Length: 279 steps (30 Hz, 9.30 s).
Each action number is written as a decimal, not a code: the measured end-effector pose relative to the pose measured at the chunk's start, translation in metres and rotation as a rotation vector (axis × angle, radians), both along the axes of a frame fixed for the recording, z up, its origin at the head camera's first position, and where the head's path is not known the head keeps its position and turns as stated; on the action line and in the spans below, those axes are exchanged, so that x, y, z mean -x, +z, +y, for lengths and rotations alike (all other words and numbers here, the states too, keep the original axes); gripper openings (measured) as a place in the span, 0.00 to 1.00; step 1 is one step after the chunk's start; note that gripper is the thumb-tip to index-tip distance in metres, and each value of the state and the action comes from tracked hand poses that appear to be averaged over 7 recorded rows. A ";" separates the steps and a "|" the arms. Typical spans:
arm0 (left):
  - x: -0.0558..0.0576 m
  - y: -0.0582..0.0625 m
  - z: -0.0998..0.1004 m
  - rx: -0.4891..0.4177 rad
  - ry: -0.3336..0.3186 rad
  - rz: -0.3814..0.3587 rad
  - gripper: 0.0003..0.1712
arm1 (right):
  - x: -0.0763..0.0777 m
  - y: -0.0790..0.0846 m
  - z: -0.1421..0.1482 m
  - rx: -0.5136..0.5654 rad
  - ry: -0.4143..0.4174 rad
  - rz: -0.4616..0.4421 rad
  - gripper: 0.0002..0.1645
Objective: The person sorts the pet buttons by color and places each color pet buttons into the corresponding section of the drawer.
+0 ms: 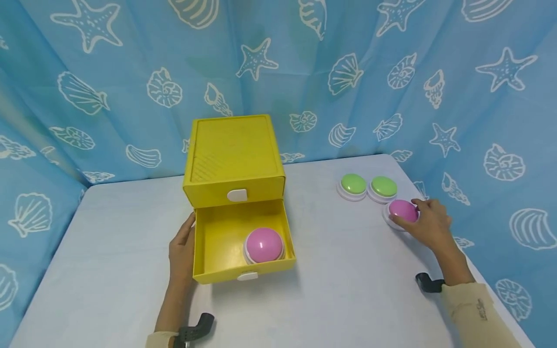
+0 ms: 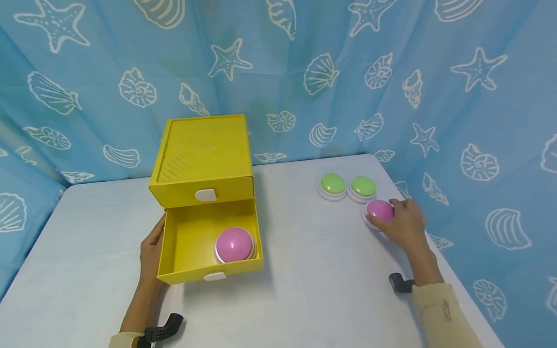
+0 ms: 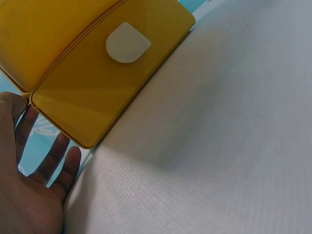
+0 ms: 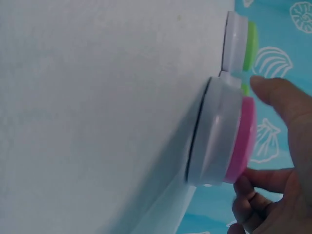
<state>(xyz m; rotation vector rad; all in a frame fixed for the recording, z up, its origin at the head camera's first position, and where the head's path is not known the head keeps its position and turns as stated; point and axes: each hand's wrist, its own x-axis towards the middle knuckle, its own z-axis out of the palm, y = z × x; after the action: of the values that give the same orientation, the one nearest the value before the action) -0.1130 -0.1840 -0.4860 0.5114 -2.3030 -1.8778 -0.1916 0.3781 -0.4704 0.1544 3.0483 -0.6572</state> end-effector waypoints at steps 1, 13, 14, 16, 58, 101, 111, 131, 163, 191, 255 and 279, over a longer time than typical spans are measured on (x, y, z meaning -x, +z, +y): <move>0.000 -0.001 0.000 -0.003 0.001 -0.001 0.25 | 0.001 -0.001 0.000 -0.005 -0.001 -0.005 0.60; 0.001 -0.007 0.000 0.003 -0.006 0.039 0.23 | -0.006 -0.004 0.002 0.044 -0.097 -0.053 0.68; 0.002 -0.007 0.000 -0.002 -0.010 0.042 0.23 | -0.009 -0.003 0.002 0.054 -0.104 -0.045 0.68; 0.003 -0.007 0.000 0.000 -0.012 0.045 0.23 | -0.013 0.001 0.000 0.073 -0.107 -0.026 0.68; 0.008 -0.005 -0.004 0.035 0.001 0.063 0.22 | -0.064 0.117 -0.171 0.309 0.357 0.224 0.48; 0.009 -0.003 -0.005 0.031 -0.002 0.107 0.23 | -0.079 0.108 -0.315 0.577 0.716 0.191 0.34; 0.011 0.000 -0.004 0.043 -0.003 0.094 0.23 | -0.121 0.075 -0.289 0.652 0.760 0.510 0.16; 0.009 -0.004 -0.001 0.024 0.005 0.062 0.23 | -0.147 0.027 -0.302 0.712 0.632 0.402 0.14; 0.010 -0.005 -0.005 0.072 0.002 0.105 0.23 | -0.112 0.026 -0.314 0.777 0.524 0.438 0.08; 0.012 -0.008 -0.006 0.107 0.016 0.090 0.26 | -0.067 0.024 -0.323 0.757 0.492 0.399 0.02; 0.012 -0.005 -0.008 0.043 0.017 0.075 0.24 | -0.031 -0.017 -0.335 0.652 0.493 0.175 0.06; 0.010 -0.006 -0.012 0.041 -0.013 0.102 0.25 | -0.082 -0.022 -0.323 0.725 0.515 0.111 0.08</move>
<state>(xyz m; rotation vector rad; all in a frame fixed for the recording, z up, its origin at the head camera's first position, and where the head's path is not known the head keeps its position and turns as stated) -0.1233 -0.1957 -0.4920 0.3871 -2.2797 -1.8137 -0.1100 0.0553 -0.4924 -0.6588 2.5309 -1.6449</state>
